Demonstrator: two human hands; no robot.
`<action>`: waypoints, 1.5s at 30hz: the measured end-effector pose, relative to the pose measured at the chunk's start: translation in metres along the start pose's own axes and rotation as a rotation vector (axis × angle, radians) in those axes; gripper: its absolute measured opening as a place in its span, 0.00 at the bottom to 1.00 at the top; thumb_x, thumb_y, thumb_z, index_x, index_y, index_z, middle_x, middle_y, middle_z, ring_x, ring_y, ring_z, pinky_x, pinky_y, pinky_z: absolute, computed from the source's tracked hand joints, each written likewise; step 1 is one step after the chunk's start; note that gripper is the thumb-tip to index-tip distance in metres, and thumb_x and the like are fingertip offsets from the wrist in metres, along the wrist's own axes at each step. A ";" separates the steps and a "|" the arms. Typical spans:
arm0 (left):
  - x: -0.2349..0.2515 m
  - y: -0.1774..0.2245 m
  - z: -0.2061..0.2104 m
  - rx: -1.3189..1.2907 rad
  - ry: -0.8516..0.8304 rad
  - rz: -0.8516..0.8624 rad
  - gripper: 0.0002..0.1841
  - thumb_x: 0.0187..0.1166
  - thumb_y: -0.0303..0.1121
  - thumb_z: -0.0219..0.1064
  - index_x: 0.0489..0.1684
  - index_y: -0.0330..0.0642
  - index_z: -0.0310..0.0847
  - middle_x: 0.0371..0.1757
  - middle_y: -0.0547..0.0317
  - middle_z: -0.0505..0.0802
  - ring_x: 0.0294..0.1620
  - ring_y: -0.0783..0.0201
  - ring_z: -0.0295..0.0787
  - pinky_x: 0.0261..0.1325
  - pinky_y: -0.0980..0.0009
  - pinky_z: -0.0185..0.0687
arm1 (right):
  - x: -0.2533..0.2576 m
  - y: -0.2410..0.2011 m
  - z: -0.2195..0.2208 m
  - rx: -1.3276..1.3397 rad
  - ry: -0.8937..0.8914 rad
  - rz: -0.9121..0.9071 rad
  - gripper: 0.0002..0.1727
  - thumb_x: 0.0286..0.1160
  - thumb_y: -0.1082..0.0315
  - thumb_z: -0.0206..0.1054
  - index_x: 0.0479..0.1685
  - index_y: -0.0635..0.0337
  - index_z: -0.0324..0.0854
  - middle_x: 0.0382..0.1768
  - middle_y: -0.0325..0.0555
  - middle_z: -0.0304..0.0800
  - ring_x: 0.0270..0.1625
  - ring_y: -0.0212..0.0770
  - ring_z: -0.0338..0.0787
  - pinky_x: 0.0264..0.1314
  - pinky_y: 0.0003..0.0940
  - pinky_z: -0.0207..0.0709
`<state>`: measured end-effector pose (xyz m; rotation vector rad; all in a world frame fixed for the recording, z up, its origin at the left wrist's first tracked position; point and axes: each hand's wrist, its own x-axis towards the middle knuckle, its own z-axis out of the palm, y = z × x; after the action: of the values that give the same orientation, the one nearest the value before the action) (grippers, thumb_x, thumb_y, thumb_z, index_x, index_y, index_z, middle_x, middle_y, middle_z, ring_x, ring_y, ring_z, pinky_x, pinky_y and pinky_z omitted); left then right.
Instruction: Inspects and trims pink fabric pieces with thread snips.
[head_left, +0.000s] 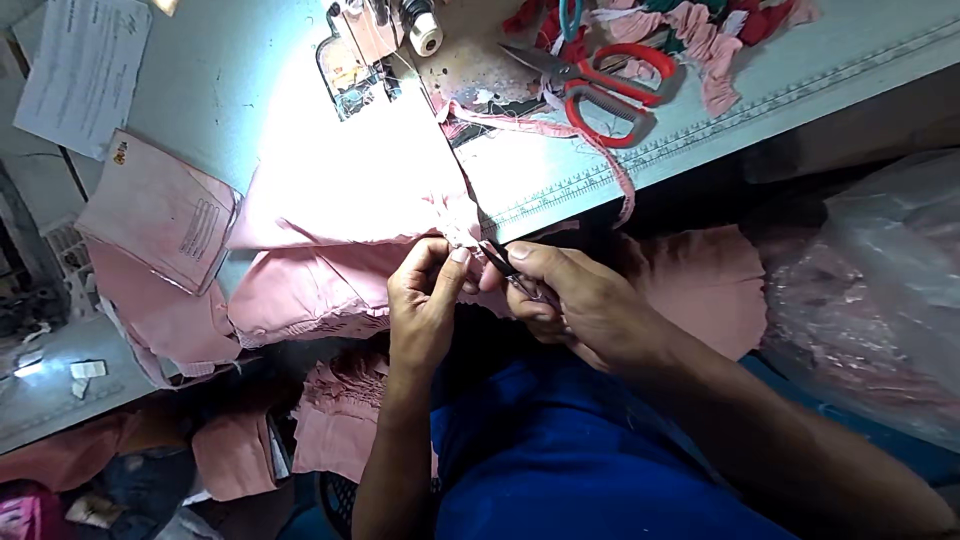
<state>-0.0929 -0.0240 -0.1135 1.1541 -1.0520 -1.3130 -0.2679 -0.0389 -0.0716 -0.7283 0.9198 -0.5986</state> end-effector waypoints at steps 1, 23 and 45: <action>-0.001 -0.001 0.001 0.006 0.008 -0.001 0.06 0.88 0.27 0.59 0.43 0.40 0.82 0.31 0.63 0.87 0.30 0.72 0.85 0.37 0.75 0.85 | 0.000 -0.001 0.000 -0.005 0.001 0.014 0.23 0.95 0.56 0.40 0.43 0.52 0.82 0.14 0.31 0.61 0.12 0.22 0.56 0.13 0.14 0.50; -0.003 -0.005 0.010 0.032 0.098 -0.005 0.07 0.88 0.28 0.59 0.44 0.38 0.83 0.33 0.60 0.88 0.32 0.70 0.86 0.37 0.73 0.87 | 0.004 0.001 0.002 0.090 0.037 0.127 0.23 0.96 0.52 0.43 0.39 0.52 0.79 0.12 0.31 0.58 0.10 0.22 0.55 0.12 0.14 0.49; -0.003 -0.014 0.006 -0.211 0.041 -0.089 0.09 0.89 0.29 0.55 0.42 0.44 0.82 0.35 0.63 0.87 0.35 0.73 0.86 0.42 0.75 0.85 | 0.012 0.016 0.006 0.160 0.065 0.064 0.19 0.94 0.58 0.46 0.39 0.54 0.80 0.11 0.31 0.59 0.11 0.22 0.56 0.14 0.14 0.50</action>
<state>-0.1008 -0.0207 -0.1264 1.0730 -0.8187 -1.4271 -0.2546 -0.0363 -0.0875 -0.5370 0.9400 -0.6339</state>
